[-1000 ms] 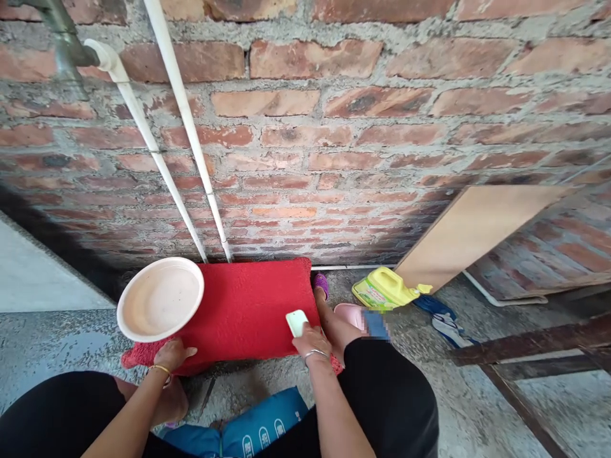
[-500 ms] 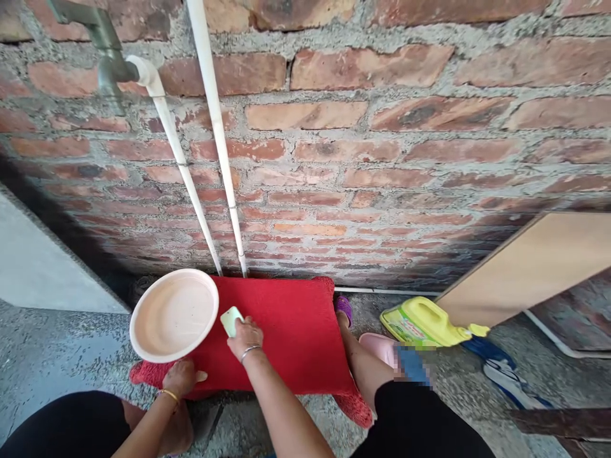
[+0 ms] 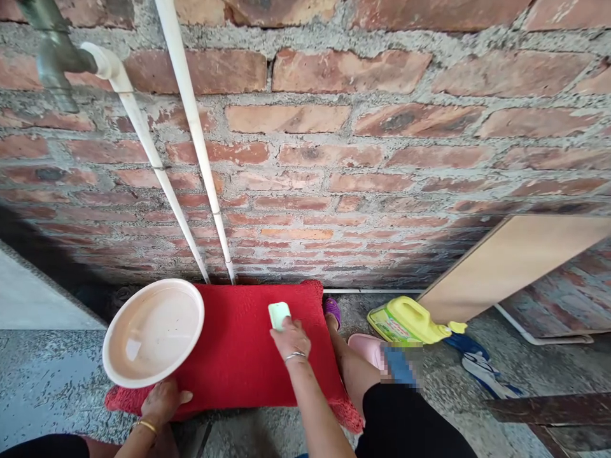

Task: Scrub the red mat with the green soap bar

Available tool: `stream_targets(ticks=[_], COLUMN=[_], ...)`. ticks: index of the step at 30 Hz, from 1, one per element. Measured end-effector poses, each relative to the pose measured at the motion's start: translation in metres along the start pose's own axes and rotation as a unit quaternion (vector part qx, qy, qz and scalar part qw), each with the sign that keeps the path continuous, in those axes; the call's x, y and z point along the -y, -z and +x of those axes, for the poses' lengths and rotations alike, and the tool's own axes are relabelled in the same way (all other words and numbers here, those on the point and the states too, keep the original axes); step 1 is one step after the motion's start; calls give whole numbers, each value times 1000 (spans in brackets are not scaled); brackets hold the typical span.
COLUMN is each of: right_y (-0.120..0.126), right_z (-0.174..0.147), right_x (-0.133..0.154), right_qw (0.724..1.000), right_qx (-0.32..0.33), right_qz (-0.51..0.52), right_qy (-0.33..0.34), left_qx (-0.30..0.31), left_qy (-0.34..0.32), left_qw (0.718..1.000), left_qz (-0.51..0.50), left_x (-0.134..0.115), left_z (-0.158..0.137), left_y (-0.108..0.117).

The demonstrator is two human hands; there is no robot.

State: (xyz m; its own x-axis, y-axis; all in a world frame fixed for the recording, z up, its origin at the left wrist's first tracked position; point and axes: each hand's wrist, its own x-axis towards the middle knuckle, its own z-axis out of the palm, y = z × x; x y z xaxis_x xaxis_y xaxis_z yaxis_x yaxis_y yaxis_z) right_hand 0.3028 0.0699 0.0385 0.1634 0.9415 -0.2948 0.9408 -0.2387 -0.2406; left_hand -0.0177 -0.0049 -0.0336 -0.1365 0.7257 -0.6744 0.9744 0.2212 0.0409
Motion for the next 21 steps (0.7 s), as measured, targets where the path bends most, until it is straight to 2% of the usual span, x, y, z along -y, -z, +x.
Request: stream_targets(ticks=[3, 5, 7, 8, 9, 11, 14, 16, 18, 21], right_y=[-17, -28, -34, -35, -33, -23, -1, 11, 15, 4], right_z=[7, 12, 18, 22, 25, 30, 36, 39, 39, 39], right_x=[60, 100, 124, 126, 120, 91, 28, -3, -9, 31], right_qw=[1000, 998, 994, 992, 992, 995, 997, 992, 989, 996], right_qx=[11, 33, 57, 64, 67, 61, 47, 33, 7, -12], right_qz=[13, 16, 9, 3, -5, -19, -19, -5, 11, 35], right_qy=[0, 43, 96, 108, 108, 71, -50, -121, -147, -85], left_qx=[8, 12, 11, 10, 11, 16, 17, 9, 6, 11], left_qy=[14, 15, 11, 9, 9, 12, 17, 17, 17, 24], left_qw=[1000, 1000, 1000, 1000, 1000, 1000, 1000, 1000, 1000, 999], left_qz=[0, 2, 1, -1, -4, -10, -11, -10, -10, -17], left_x=[-1, -3, -4, -4, -5, -5, -4, -3, -2, -2], left_z=[1, 1, 2, 2, 2, 1, 1, 1, 2, 2], left_y=[3, 4, 6, 6, 6, 6, 4, 2, 1, 2])
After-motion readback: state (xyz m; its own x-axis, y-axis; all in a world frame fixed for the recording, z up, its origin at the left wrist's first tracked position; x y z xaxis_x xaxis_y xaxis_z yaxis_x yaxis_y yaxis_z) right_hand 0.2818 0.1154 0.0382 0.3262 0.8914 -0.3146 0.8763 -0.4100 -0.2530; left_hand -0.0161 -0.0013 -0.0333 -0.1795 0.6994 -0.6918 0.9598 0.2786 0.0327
